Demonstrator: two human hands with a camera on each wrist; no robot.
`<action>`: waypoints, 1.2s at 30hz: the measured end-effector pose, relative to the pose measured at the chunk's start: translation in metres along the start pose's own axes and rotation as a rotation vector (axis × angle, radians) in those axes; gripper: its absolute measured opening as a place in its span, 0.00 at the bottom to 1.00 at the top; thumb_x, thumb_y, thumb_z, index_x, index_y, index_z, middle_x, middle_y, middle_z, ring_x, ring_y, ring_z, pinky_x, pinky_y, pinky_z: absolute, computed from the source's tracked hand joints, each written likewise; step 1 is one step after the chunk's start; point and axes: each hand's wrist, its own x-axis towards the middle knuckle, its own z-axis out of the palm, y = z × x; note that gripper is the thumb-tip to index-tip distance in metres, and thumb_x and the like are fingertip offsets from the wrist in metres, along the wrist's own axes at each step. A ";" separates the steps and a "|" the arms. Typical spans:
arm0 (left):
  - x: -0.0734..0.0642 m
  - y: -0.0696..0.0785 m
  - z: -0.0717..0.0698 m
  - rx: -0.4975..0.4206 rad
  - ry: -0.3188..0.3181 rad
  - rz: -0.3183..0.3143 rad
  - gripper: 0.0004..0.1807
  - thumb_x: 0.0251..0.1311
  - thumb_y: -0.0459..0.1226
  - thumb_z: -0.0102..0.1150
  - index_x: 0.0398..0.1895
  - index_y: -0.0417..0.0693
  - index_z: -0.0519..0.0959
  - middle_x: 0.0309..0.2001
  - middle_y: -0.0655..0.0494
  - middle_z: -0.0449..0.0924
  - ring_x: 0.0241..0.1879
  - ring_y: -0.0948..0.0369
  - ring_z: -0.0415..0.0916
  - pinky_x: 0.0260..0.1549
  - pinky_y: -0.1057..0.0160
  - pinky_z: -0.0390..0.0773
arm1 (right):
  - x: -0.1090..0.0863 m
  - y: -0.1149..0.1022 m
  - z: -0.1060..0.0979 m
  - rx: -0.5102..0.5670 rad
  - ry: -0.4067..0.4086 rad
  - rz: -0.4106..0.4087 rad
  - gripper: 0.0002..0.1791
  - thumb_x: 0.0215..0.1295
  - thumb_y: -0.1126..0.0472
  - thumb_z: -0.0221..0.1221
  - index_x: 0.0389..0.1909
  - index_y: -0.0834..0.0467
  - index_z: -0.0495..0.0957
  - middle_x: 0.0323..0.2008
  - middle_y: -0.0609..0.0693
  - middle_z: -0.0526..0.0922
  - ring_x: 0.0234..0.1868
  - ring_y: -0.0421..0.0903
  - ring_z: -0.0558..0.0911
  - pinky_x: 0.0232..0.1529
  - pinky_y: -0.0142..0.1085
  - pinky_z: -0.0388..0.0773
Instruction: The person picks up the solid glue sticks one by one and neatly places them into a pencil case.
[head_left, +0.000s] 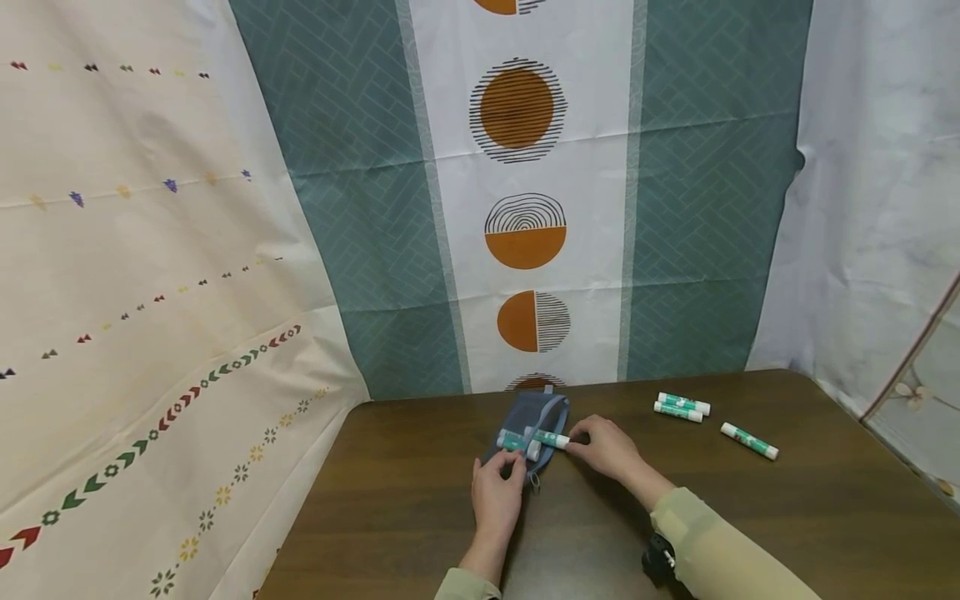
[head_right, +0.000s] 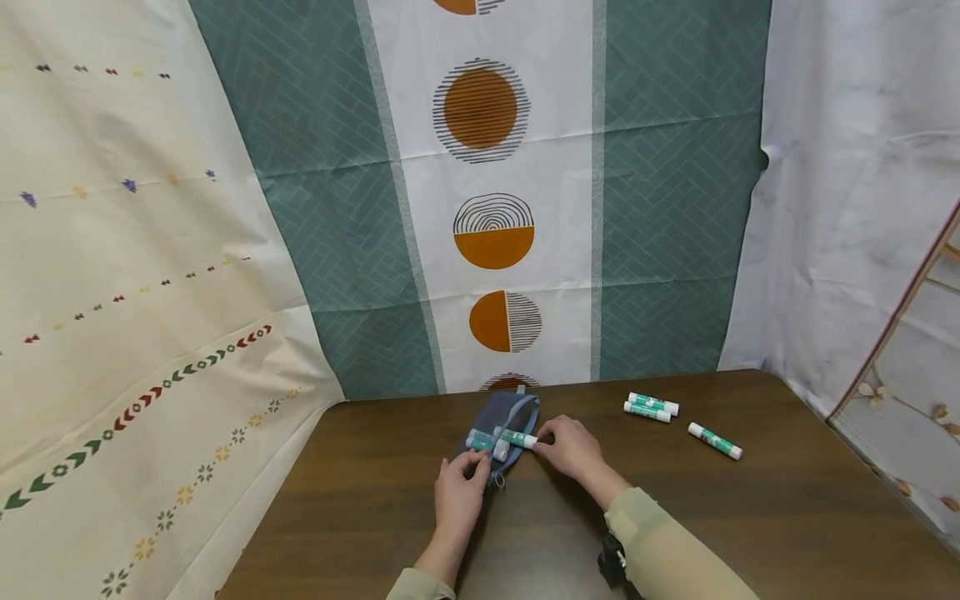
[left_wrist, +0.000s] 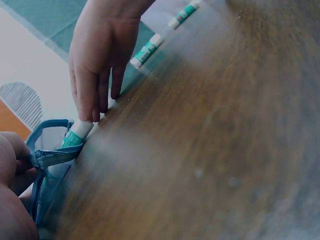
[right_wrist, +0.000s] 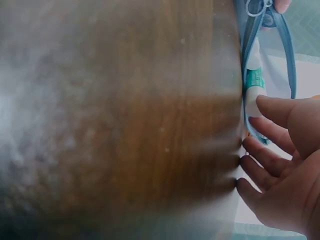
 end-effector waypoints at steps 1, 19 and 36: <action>0.000 0.000 0.000 -0.001 0.001 0.001 0.04 0.66 0.32 0.72 0.39 0.47 0.94 0.43 0.60 0.94 0.55 0.48 0.90 0.81 0.34 0.59 | 0.000 -0.001 0.000 -0.001 0.001 -0.001 0.08 0.70 0.55 0.75 0.42 0.55 0.92 0.45 0.51 0.87 0.48 0.52 0.86 0.49 0.55 0.86; 0.000 0.003 0.001 0.014 0.010 0.016 0.03 0.67 0.33 0.72 0.37 0.45 0.93 0.44 0.60 0.94 0.57 0.49 0.90 0.80 0.33 0.60 | 0.015 -0.009 0.017 -0.051 0.026 -0.071 0.08 0.70 0.55 0.75 0.42 0.54 0.91 0.48 0.54 0.87 0.54 0.59 0.84 0.54 0.58 0.85; 0.001 0.004 0.000 0.015 -0.006 -0.026 0.03 0.67 0.33 0.72 0.38 0.45 0.94 0.44 0.58 0.94 0.57 0.47 0.89 0.81 0.34 0.58 | 0.025 -0.021 0.026 -0.100 -0.010 -0.093 0.08 0.73 0.57 0.72 0.47 0.56 0.91 0.52 0.57 0.86 0.58 0.62 0.83 0.56 0.60 0.85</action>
